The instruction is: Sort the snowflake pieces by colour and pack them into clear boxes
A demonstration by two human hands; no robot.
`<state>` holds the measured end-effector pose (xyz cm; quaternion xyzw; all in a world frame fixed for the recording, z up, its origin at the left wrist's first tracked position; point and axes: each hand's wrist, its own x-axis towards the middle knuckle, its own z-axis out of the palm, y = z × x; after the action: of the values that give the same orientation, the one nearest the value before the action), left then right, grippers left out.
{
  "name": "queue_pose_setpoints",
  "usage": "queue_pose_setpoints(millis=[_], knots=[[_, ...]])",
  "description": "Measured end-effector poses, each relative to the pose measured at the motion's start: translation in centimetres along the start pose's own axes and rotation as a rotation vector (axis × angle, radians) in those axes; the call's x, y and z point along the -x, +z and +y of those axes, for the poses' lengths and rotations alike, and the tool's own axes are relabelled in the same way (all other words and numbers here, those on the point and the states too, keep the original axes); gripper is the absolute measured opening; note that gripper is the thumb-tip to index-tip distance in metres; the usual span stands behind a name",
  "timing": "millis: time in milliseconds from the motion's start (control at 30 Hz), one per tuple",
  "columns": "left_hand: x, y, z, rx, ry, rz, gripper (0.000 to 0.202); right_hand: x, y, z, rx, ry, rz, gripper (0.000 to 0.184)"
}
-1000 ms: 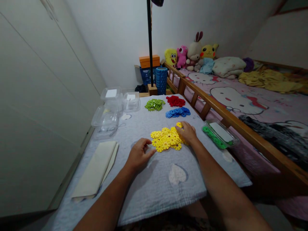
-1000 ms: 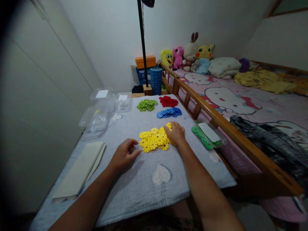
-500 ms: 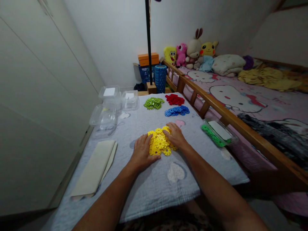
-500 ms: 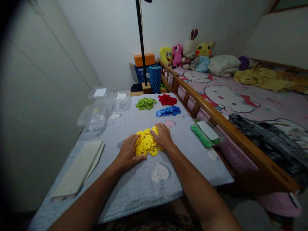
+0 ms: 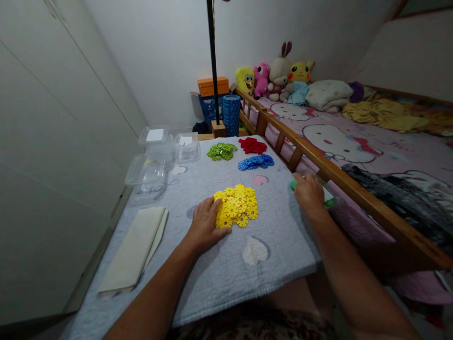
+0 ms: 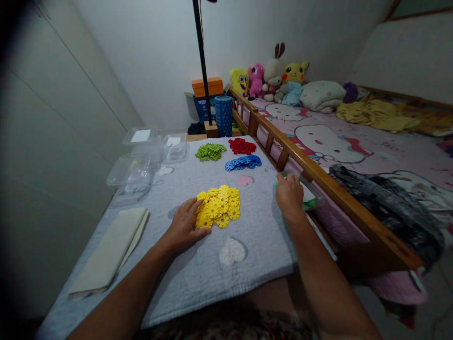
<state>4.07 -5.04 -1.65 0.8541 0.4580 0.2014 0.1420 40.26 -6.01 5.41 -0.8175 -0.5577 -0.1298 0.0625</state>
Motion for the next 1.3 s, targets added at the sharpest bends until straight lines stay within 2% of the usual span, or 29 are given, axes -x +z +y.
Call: queue_pose_setpoints(millis=[167,400,767,1100,1300], knots=[[0.1,-0.4,0.1,-0.016,-0.005,-0.039,0.089,-0.2,0.6,0.5,-0.053,-0.014,0.015,0.045],[0.2,-0.5,0.2,-0.022,-0.003,-0.039,0.086,0.5,-0.2,0.9,-0.073,0.038,-0.028,0.047],[0.2,-0.6,0.1,-0.02,0.01,-0.047,0.085,1.1,-0.4,0.6,-0.057,0.017,-0.045,0.043],[0.3,-0.2,-0.3,-0.011,0.017,-0.03,0.085,1.2,-0.6,0.3,-0.026,0.013,0.025,0.04],[0.2,-0.4,-0.1,-0.015,0.016,-0.023,0.085,1.0,0.0,0.3,-0.101,0.024,0.021,0.045]])
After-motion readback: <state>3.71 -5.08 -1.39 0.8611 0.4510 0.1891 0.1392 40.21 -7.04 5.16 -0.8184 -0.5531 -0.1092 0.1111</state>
